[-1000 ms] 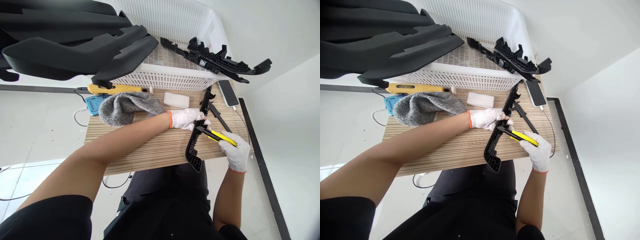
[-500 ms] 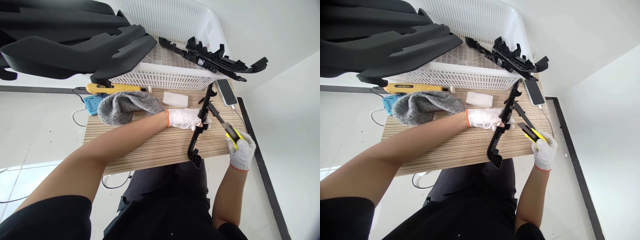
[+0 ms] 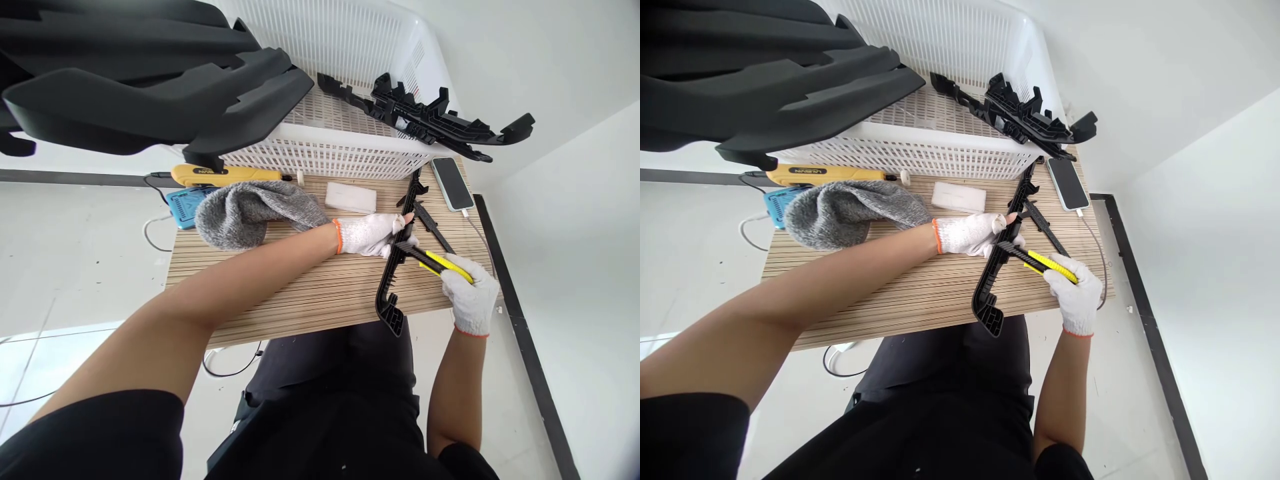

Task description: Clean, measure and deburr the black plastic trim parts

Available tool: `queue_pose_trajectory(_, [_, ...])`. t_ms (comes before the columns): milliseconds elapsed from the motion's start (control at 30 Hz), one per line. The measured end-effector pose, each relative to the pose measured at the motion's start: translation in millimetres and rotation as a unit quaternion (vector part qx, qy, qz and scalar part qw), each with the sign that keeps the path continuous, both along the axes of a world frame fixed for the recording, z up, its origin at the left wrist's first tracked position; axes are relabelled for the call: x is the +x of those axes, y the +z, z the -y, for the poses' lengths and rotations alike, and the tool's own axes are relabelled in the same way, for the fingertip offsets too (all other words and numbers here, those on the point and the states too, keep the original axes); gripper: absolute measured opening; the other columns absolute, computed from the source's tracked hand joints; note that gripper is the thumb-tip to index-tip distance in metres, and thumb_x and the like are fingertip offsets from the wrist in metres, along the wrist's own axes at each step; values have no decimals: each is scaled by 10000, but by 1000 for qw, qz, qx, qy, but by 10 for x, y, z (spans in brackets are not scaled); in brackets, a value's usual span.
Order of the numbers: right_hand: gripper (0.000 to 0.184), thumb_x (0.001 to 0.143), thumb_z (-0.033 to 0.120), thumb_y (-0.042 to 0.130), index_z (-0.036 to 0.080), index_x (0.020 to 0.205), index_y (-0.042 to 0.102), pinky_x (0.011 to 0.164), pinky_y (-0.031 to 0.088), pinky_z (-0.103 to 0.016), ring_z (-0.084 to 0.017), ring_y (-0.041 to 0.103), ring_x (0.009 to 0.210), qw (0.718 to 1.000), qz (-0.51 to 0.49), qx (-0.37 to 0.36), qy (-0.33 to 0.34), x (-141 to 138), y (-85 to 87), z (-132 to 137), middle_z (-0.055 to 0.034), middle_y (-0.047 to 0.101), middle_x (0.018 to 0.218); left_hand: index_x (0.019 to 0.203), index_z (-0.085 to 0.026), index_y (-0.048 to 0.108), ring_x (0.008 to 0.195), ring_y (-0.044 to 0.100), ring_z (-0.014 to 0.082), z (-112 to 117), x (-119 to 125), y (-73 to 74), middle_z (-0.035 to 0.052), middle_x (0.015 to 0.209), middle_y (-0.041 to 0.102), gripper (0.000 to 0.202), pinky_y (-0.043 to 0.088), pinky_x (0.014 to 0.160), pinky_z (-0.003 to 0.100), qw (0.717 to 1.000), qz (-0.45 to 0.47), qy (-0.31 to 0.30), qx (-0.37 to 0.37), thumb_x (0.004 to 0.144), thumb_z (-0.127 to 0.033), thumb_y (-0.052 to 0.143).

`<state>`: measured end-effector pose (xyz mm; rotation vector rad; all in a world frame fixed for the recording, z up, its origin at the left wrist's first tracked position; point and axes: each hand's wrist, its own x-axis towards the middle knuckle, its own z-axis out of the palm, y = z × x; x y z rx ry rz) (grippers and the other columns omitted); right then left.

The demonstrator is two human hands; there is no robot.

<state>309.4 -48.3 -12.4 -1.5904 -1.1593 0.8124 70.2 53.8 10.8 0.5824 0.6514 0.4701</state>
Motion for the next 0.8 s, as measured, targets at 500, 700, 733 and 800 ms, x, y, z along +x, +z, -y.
queue_pose_trajectory(500, [366,686,284,831,181,1036,806,417,408,-268,-99,504,461,1000,2,-4,-18,-50,42,-11,19,627,698,879,-211,483,418,511,59,40,-21,20,-21,686,601,424,349,386,144,998,4,-6,67,1031,-607,485])
queue_pose_trajectory(700, [361,701,288,819,185,1046,798,414,407,-262,-93,495,455,1000,1,-6,-16,-65,60,-27,26,618,702,904,-214,489,401,477,70,38,-25,52,-18,668,584,390,335,393,166,998,-15,-10,62,1103,-488,296])
queue_pose_trajectory(733, [361,699,290,820,184,1043,797,414,406,-261,-92,496,455,1000,0,-8,-10,-65,62,-30,25,622,706,915,-216,495,403,478,73,38,-26,57,-25,658,570,371,335,396,168,998,-16,-10,58,1098,-490,324])
queue_pose_trajectory(800, [361,694,285,822,181,1039,798,412,400,-258,-89,490,452,1000,-3,-11,-5,-63,64,-32,24,623,703,938,-218,512,405,481,77,41,-29,64,-34,647,554,336,335,399,172,998,-17,-8,52,1075,-508,412])
